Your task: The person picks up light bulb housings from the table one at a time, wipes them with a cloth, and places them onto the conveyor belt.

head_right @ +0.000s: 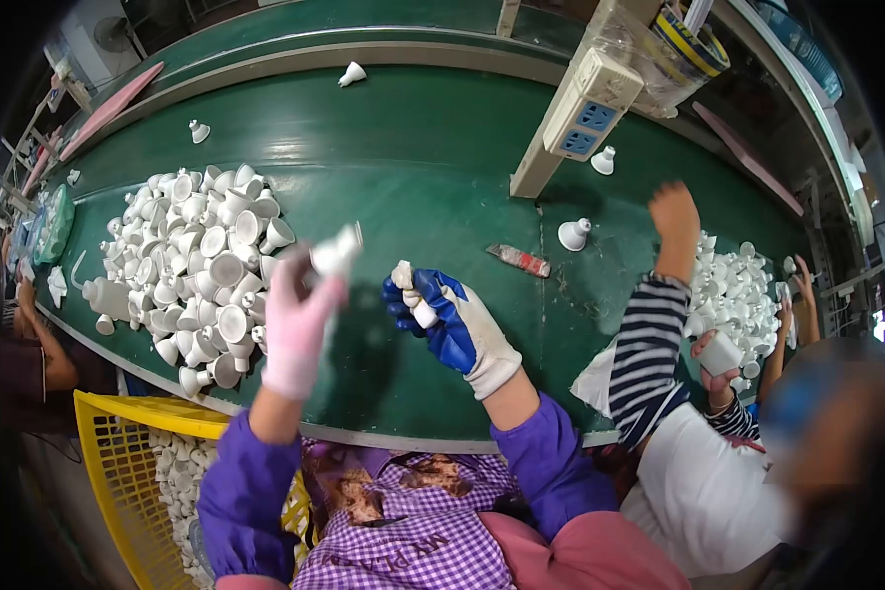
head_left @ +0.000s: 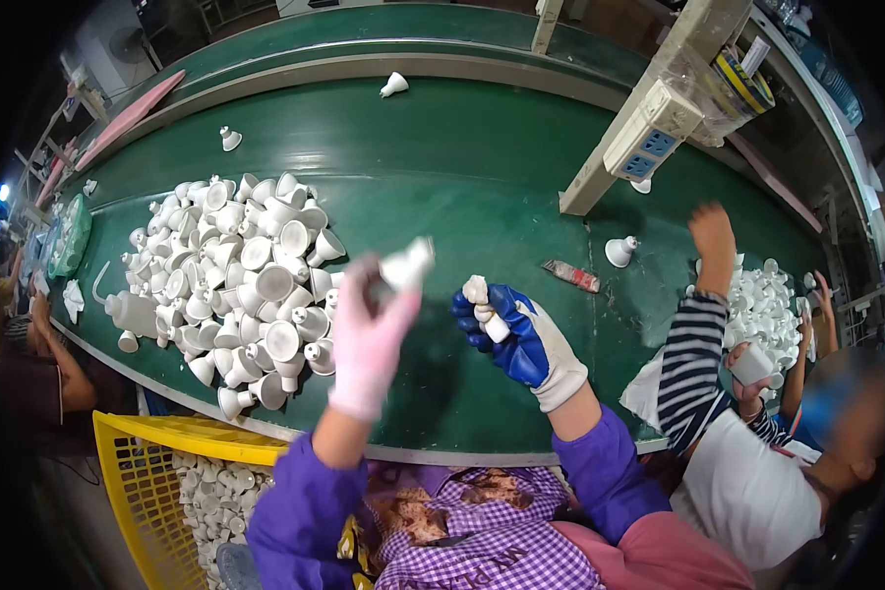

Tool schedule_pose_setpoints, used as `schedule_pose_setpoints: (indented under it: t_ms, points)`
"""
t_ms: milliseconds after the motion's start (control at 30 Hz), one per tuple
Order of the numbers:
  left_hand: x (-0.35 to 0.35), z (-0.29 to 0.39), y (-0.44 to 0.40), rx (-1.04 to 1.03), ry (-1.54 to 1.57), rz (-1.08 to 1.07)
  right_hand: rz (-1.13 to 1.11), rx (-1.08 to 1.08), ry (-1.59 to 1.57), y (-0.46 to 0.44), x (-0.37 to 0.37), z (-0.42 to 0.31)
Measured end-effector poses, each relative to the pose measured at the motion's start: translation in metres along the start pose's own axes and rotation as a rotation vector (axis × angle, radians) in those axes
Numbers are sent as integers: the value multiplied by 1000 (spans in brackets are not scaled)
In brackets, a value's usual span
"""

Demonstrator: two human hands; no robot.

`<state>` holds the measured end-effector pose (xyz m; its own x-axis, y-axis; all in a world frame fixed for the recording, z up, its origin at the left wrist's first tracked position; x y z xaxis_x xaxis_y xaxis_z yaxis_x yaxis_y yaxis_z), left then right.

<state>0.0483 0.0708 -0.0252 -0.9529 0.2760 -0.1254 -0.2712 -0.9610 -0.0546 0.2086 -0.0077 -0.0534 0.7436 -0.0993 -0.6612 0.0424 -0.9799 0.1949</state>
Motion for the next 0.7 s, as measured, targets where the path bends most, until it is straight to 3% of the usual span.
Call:
schedule_pose_setpoints:
  t_ms: [33,133,167,200,267,367,467,567,700]
  points:
    - [-10,26,-21,-102,-18,59,50,7,64,2,2,-3]
    - [-29,46,-56,-122,221,-6,146,105,250,12,-6,-17]
    - [-30,51,-51,-254,123,24,103,141,249,11,-2,-17]
    - [-31,49,-42,-254,122,18,106,145,246,12,-2,-17]
    - [-32,35,-14,-96,107,-84,176,224,373,15,-10,-22]
    - [-16,14,24,134,182,-18,189,271,453,17,-27,-18]
    - [0,13,44,181,238,26,169,390,556,15,-48,-9]
    - [11,23,52,124,281,29,233,636,1093,19,-70,-10]
    - [30,21,59,192,326,64,121,730,1353,22,-107,-7]
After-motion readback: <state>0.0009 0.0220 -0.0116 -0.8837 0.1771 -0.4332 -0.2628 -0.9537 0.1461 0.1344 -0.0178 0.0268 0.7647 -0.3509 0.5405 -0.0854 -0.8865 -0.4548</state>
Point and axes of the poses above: each hand's wrist, its own y-axis away from the middle knuckle, its own x-axis out of the back of the hand, z = x × y, the point moved 6 cm from there along -y, towards the middle knuckle, and after that the axes turned 6 degrees about y, right-handed, at the moved point
